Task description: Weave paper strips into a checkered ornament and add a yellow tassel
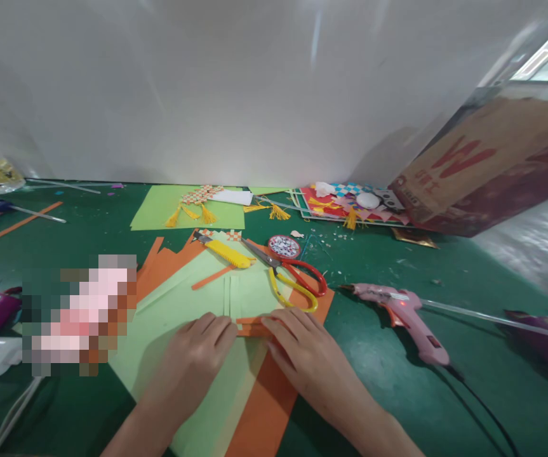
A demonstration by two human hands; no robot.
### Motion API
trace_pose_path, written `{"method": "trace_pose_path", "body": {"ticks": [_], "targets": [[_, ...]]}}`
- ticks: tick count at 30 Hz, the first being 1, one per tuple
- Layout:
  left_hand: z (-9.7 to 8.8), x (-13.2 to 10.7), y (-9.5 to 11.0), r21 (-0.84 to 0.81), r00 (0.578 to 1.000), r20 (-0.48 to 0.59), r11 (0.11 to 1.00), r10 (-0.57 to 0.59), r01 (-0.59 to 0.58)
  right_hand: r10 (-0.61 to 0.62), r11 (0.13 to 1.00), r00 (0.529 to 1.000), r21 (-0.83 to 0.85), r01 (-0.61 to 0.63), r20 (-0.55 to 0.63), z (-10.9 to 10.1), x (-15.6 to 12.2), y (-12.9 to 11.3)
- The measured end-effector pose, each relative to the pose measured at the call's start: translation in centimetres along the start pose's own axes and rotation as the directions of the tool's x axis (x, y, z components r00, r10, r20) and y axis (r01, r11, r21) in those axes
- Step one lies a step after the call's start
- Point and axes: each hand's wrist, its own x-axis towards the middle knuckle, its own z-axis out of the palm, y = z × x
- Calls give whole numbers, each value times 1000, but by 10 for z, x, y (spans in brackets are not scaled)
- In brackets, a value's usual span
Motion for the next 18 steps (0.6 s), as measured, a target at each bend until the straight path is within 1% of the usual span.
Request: {"method": "trace_pose_path", "body": {"ticks": [5,9,11,14,16,18], "targets": [[4,-6,-5,-131,999,-30,991,-37,33,54,997,993,64,-48,-107,-2,-2,4],[8,-11,-7,-300,987,-81,948,-141,111,103,989,971,130,-76,-217,-3,-1,6],[5,-11,-9,-410,978,-69,899,-196,152,123,983,961,164,-84,-247,-3,-1,6],[-6,-7,-9,-567,958,-23,793,-287,224,161,972,951,209,-107,-262,-4,-1,8],[-13,-3,-8,-641,936,19,715,-350,281,188,961,947,246,-124,-260,-3,-1,8],[-16,1,-6,-686,905,76,637,-419,352,213,946,948,294,-139,-236,-2,0,8]]}}
